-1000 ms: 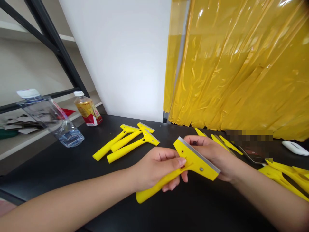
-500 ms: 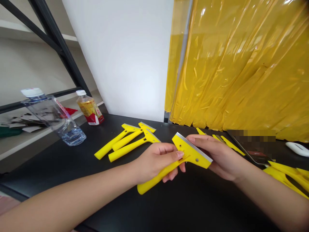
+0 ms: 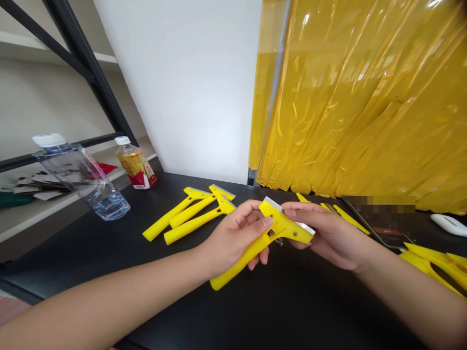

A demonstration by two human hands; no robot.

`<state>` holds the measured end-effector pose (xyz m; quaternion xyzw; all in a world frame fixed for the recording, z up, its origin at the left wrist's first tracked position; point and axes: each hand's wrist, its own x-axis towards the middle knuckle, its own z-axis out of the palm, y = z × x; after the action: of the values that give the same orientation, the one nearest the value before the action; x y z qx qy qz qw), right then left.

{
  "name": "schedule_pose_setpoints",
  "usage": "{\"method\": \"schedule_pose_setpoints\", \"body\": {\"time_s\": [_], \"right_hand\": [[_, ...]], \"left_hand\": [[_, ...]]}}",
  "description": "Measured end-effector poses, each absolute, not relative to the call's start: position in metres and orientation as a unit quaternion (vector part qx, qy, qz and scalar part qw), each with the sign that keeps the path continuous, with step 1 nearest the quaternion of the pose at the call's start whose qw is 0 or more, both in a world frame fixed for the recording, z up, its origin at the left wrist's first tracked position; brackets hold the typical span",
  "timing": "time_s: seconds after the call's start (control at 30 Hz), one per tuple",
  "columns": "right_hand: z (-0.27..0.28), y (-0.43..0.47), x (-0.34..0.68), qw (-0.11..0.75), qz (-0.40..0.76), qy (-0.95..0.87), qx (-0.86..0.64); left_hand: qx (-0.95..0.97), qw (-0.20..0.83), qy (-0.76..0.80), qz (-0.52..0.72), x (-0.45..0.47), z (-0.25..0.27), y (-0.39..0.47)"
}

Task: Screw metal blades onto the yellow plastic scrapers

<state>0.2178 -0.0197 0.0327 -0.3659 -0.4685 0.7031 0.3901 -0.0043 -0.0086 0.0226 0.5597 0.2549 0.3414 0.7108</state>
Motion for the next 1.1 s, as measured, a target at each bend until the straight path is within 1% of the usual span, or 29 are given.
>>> {"method": "schedule_pose_setpoints", "body": {"time_s": [0.17, 0.27, 0.37, 0.43, 0.47, 0.53, 0.6, 0.67, 0.7, 0.9, 1.1], "right_hand": [[0.032, -0.019, 0.215, 0.393, 0.695, -0.472, -0.375], [0.028, -0.015, 0.214, 0.427, 0.653, -0.488, -0.392], [0.023, -0.008, 0.217, 0.493, 0.503, -0.551, -0.447], [0.020, -0.003, 0.222, 0.518, 0.368, -0.593, -0.494], [0.018, -0.001, 0.225, 0.517, 0.293, -0.618, -0.515], [0.015, 0.002, 0.230, 0.479, 0.159, -0.667, -0.548], [0.013, 0.003, 0.233, 0.411, 0.066, -0.710, -0.568], [0.011, 0.001, 0.234, 0.362, 0.048, -0.728, -0.580], [0.011, 0.000, 0.234, 0.352, 0.044, -0.731, -0.583], [0.013, -0.008, 0.227, 0.383, 0.048, -0.727, -0.567], [0.010, -0.007, 0.225, 0.377, 0.060, -0.735, -0.560]], "left_hand": [[0.556, 0.705, 0.259, 0.355, -0.005, 0.024, -0.011], [0.545, 0.707, 0.271, 0.361, -0.006, 0.024, -0.006], [0.525, 0.708, 0.289, 0.373, -0.007, 0.022, 0.001], [0.510, 0.709, 0.301, 0.383, -0.007, 0.019, 0.005], [0.505, 0.709, 0.305, 0.387, -0.008, 0.018, 0.007], [0.499, 0.708, 0.312, 0.391, -0.008, 0.016, 0.009], [0.493, 0.708, 0.317, 0.394, -0.008, 0.015, 0.010], [0.488, 0.708, 0.322, 0.396, -0.008, 0.016, 0.010], [0.486, 0.708, 0.324, 0.397, -0.007, 0.016, 0.010], [0.484, 0.705, 0.330, 0.400, -0.008, 0.016, 0.008], [0.483, 0.707, 0.329, 0.398, -0.007, 0.015, 0.009]]}}
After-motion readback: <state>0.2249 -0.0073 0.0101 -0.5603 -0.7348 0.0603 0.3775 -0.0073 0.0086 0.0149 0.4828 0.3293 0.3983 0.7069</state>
